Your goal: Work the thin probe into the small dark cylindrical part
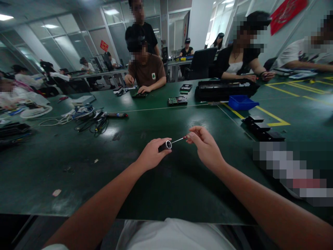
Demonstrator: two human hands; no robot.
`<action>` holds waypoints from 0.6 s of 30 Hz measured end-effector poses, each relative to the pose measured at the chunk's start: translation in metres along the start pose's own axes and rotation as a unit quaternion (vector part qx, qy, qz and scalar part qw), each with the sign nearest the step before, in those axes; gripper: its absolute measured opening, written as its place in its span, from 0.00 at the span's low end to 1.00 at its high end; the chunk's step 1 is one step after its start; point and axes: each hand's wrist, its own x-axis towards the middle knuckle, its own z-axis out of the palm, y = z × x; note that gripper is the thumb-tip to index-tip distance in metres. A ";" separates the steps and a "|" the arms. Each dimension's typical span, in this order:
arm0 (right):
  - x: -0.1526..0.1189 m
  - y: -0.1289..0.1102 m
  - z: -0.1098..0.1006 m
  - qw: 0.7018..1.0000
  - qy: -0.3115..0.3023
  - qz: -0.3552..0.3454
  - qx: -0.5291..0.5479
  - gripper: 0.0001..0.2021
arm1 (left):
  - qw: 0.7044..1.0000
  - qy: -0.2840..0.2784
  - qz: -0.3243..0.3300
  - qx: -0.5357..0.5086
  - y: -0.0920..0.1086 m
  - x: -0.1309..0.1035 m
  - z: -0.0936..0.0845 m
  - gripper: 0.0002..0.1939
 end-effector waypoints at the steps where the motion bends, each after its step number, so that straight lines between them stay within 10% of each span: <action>1: 0.002 0.001 0.001 0.999 -0.001 0.026 0.045 0.09 | 1.000 0.005 0.013 0.001 0.000 0.000 0.000 0.23; 7: 0.012 0.009 -0.001 0.972 0.054 0.150 0.171 0.10 | 0.999 -0.008 -0.008 0.036 -0.008 0.002 -0.002 0.22; 18: 0.000 0.003 0.002 0.999 0.013 -0.017 -0.043 0.11 | 0.999 -0.020 0.003 0.025 -0.006 0.002 0.001 0.22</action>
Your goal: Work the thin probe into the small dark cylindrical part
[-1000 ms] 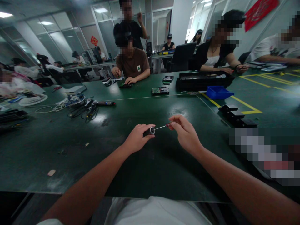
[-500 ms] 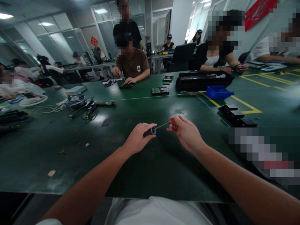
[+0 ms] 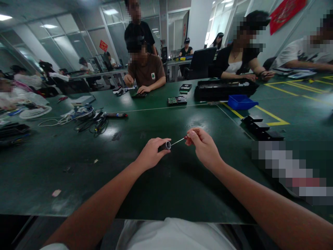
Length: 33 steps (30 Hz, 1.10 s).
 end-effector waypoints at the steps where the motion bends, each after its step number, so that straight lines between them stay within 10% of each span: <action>1: -0.001 -0.001 0.000 1.000 -0.002 -0.010 -0.010 0.11 | 1.000 0.001 0.001 -0.003 0.000 0.000 0.000 0.22; 33: -0.009 -0.023 -0.005 0.970 -0.036 -0.088 -0.222 0.13 | 1.000 0.012 -0.004 0.004 0.007 -0.002 -0.001 0.21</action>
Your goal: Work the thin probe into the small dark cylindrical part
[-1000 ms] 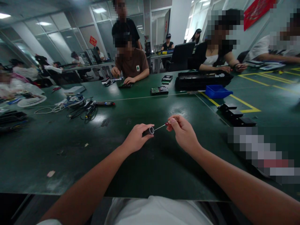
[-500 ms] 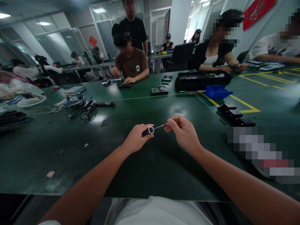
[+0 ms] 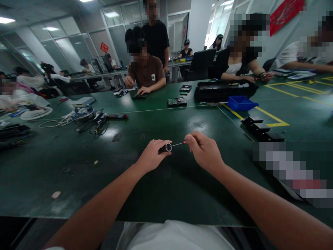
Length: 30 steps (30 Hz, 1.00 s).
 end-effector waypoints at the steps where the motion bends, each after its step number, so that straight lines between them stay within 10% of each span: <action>1: 0.000 0.001 0.000 1.000 0.005 0.002 -0.008 0.13 | 1.000 -0.004 0.002 0.002 0.001 0.000 0.000 0.21; 30: 0.001 0.004 0.003 0.996 0.013 0.019 0.090 0.09 | 1.000 -0.002 -0.003 -0.010 0.001 0.000 0.001 0.21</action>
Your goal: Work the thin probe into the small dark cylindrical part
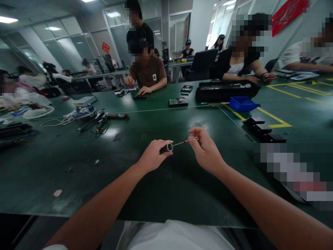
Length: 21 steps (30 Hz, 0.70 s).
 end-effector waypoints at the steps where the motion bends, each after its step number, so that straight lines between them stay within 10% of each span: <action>1: 0.001 0.002 0.001 1.000 0.003 0.010 0.024 0.08 | 1.000 0.002 -0.002 -0.001 0.000 0.000 0.000 0.21; 9: 0.016 0.024 0.004 0.923 0.039 0.220 0.314 0.12 | 0.998 0.018 0.030 0.061 0.001 0.001 -0.006 0.22; 21: 0.007 0.011 0.004 0.989 0.042 0.093 0.106 0.11 | 0.999 -0.007 0.002 0.051 -0.002 0.001 -0.003 0.22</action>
